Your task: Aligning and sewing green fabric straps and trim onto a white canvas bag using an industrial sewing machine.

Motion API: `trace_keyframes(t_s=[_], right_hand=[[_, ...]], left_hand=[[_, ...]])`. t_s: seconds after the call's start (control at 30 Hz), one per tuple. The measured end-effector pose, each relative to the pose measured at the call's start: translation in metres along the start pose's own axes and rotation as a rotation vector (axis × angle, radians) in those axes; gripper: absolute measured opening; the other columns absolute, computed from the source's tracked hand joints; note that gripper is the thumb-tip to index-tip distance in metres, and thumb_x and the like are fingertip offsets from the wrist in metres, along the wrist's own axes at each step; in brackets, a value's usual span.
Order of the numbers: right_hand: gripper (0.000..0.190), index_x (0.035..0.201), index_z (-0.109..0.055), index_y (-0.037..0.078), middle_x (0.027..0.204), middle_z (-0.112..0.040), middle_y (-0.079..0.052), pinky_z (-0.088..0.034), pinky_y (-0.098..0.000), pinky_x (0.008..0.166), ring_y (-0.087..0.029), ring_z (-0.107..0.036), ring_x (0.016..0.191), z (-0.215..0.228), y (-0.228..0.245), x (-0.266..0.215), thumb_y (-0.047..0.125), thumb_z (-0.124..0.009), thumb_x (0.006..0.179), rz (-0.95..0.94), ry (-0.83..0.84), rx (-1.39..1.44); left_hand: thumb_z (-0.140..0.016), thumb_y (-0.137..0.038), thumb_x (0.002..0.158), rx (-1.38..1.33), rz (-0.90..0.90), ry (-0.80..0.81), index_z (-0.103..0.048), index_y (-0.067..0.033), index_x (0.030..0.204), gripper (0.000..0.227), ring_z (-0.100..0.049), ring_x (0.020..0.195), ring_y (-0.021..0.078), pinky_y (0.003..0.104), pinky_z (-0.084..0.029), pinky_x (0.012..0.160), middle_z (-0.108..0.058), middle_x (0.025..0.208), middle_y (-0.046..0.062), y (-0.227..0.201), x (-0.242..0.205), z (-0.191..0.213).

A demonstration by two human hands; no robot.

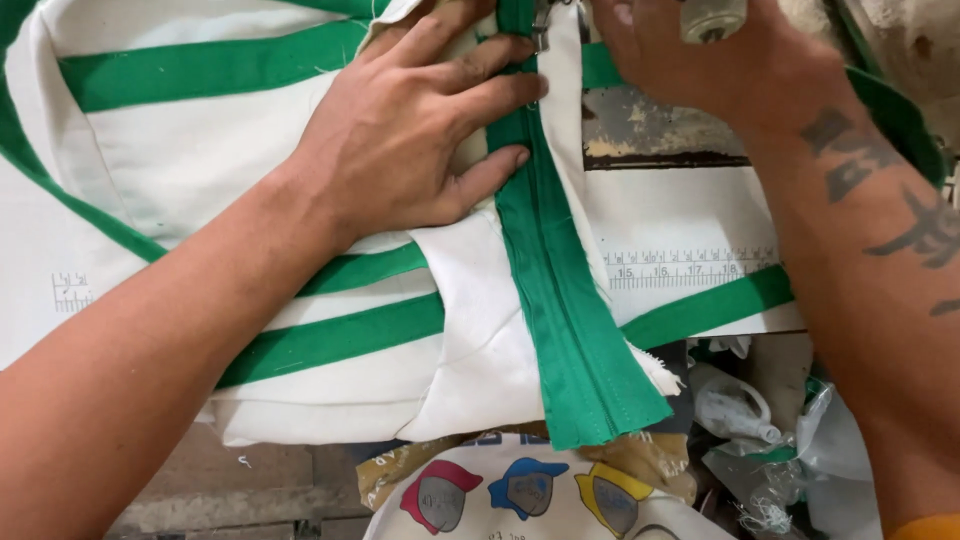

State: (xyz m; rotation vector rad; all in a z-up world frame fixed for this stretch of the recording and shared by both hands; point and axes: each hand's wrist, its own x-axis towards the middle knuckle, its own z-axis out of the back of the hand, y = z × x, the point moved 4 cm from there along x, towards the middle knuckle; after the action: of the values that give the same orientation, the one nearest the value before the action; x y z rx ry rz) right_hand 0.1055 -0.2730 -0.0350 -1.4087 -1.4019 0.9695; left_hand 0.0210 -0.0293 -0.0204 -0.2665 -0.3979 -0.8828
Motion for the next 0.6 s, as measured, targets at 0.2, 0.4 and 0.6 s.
trace_keyframes(t_s=[0.2,0.4,0.6], right_hand=[[0.058,0.166,-0.052,0.000,0.149,-0.053,-0.024,-0.044,-0.0634,0.108,-0.047,-0.050,0.129,-0.004,0.041,-0.008,0.015,-0.077,0.115,0.358,0.094,-0.190],[0.087,0.178,-0.037,0.024,0.166,-0.041,-0.019,-0.040,-0.0809,0.123,-0.051,-0.040,0.149,-0.005,0.072,-0.025,0.026,-0.077,0.101,0.364,0.253,-0.428],[0.081,0.179,-0.037,0.020,0.171,-0.041,-0.016,-0.042,-0.0703,0.124,-0.046,-0.036,0.158,-0.002,0.052,-0.024,0.001,-0.072,0.109,0.376,0.232,-0.312]], left_hand=[[-0.069,-0.044,0.115,-0.014,-0.015,-0.010,-0.076,-0.0119,0.145,0.045,-0.051,0.147,0.0401,0.058,-0.050,0.115,-0.073,0.149,0.015,0.003,0.003,0.008],[-0.068,-0.047,0.116,0.031,-0.028,0.001,-0.077,-0.0143,0.146,0.045,-0.051,0.147,0.0386,0.057,-0.050,0.113,-0.074,0.149,0.013,0.006,0.005,0.006],[-0.069,-0.048,0.115,0.048,-0.021,0.015,-0.077,-0.0153,0.147,0.047,-0.050,0.148,0.0380,0.058,-0.053,0.110,-0.073,0.151,0.011,0.010,0.005,0.004]])
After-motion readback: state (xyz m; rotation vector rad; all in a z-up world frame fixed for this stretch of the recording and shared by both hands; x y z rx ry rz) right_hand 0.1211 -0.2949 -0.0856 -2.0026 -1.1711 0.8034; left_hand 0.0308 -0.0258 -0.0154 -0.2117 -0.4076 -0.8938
